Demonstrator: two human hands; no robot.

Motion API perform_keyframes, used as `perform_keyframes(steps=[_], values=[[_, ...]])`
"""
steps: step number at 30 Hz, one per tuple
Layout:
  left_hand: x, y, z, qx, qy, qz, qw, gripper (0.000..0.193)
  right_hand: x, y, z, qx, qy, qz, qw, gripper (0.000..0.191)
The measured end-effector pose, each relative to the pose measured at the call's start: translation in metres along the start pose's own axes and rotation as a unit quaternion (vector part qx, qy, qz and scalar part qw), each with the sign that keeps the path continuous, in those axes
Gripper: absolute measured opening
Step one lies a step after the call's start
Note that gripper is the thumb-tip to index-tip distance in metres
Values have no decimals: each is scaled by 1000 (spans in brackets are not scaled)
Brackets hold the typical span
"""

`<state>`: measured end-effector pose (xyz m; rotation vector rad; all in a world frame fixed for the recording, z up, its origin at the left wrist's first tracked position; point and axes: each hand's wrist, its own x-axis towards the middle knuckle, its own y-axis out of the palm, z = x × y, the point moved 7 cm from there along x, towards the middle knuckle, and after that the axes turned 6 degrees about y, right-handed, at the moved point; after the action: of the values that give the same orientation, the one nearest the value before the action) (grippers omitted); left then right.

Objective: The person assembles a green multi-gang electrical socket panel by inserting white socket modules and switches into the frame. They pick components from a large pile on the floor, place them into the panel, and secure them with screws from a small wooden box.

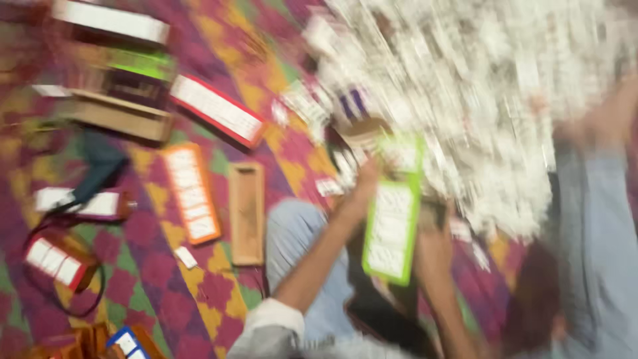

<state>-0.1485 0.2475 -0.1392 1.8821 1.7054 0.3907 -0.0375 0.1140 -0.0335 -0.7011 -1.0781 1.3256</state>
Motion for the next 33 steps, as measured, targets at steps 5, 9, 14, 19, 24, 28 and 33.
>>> perform_keyframes(steps=[5,9,14,19,24,28,33], values=[[-15,36,-33,-53,-38,46,997,29,-12,33,-25,-83,127,164,975,19],[-18,33,-20,-34,-53,54,997,29,-24,47,-63,-9,229,183,956,31],[-20,27,27,-84,-182,36,979,33,-23,12,-94,177,214,40,960,22],[-32,40,-1,42,-113,56,991,32,-48,-53,-133,276,370,-60,885,19],[-35,66,-30,59,-83,74,992,34,-57,-175,-172,311,423,-240,817,10],[-36,69,-20,74,-115,53,989,33,-63,-292,-205,346,305,-365,809,2],[-36,61,-8,81,-105,53,990,33,-94,-362,-245,395,221,-507,733,10]])
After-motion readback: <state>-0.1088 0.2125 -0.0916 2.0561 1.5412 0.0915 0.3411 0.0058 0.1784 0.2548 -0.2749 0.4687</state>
